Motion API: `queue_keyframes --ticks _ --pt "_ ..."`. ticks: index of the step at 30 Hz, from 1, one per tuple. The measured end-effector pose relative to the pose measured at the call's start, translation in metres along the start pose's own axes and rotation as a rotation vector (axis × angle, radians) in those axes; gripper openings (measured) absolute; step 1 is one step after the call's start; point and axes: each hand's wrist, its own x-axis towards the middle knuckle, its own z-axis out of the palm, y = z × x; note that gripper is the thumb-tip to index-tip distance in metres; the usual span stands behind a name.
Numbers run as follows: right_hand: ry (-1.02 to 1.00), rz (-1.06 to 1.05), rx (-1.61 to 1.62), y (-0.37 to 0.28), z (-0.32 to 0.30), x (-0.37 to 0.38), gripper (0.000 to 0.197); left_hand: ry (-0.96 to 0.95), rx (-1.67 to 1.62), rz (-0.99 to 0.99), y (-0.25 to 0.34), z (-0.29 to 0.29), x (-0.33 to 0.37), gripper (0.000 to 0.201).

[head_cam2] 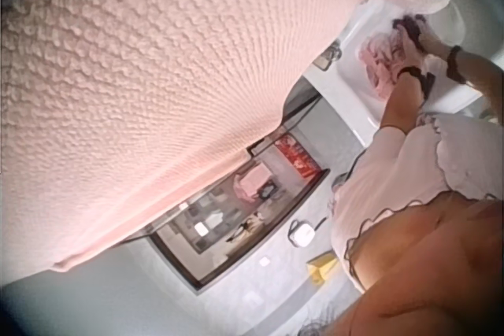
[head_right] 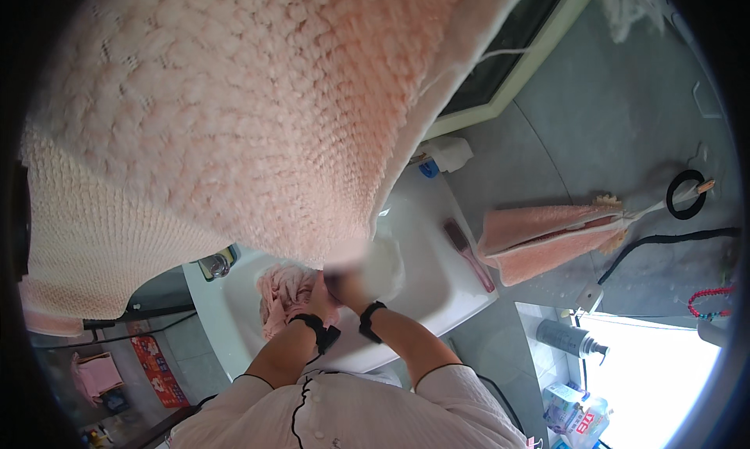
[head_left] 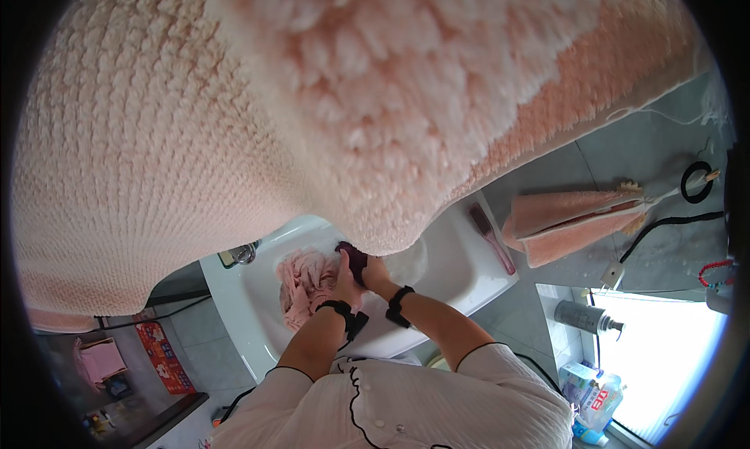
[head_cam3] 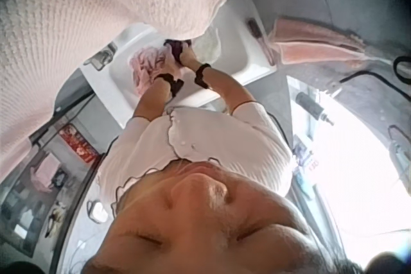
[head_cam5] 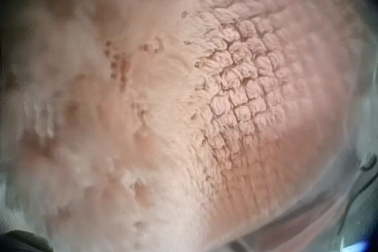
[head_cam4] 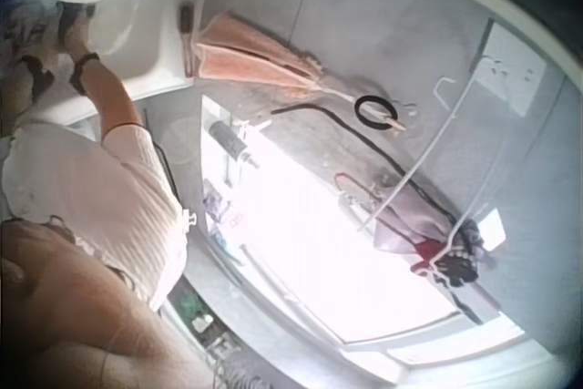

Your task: The person hand washes a pink cloth in a bathroom sink, scrubbing and rinsing it repeatedly. They then pick up a dark purple cloth and begin washing it in the same manner.

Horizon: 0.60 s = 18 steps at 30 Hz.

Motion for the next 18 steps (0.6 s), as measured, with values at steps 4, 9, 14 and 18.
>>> queue_keyframes --ticks 4,9,14,18 --pt "-0.003 -0.061 0.155 -0.033 -0.015 -0.011 0.023 -0.195 0.658 0.368 0.005 -0.030 0.022 0.042" --pt "0.035 -0.151 -0.007 -0.023 -0.029 0.009 0.027 0.112 0.527 0.267 -0.011 0.008 0.029 0.027" --pt "0.094 -0.337 -0.115 0.028 -0.022 0.035 0.027 0.320 0.213 0.204 -0.003 0.023 0.019 0.029" --pt "0.071 -0.090 -0.175 0.091 -0.001 0.060 0.044 0.379 0.204 -0.008 0.010 0.020 0.004 0.066"
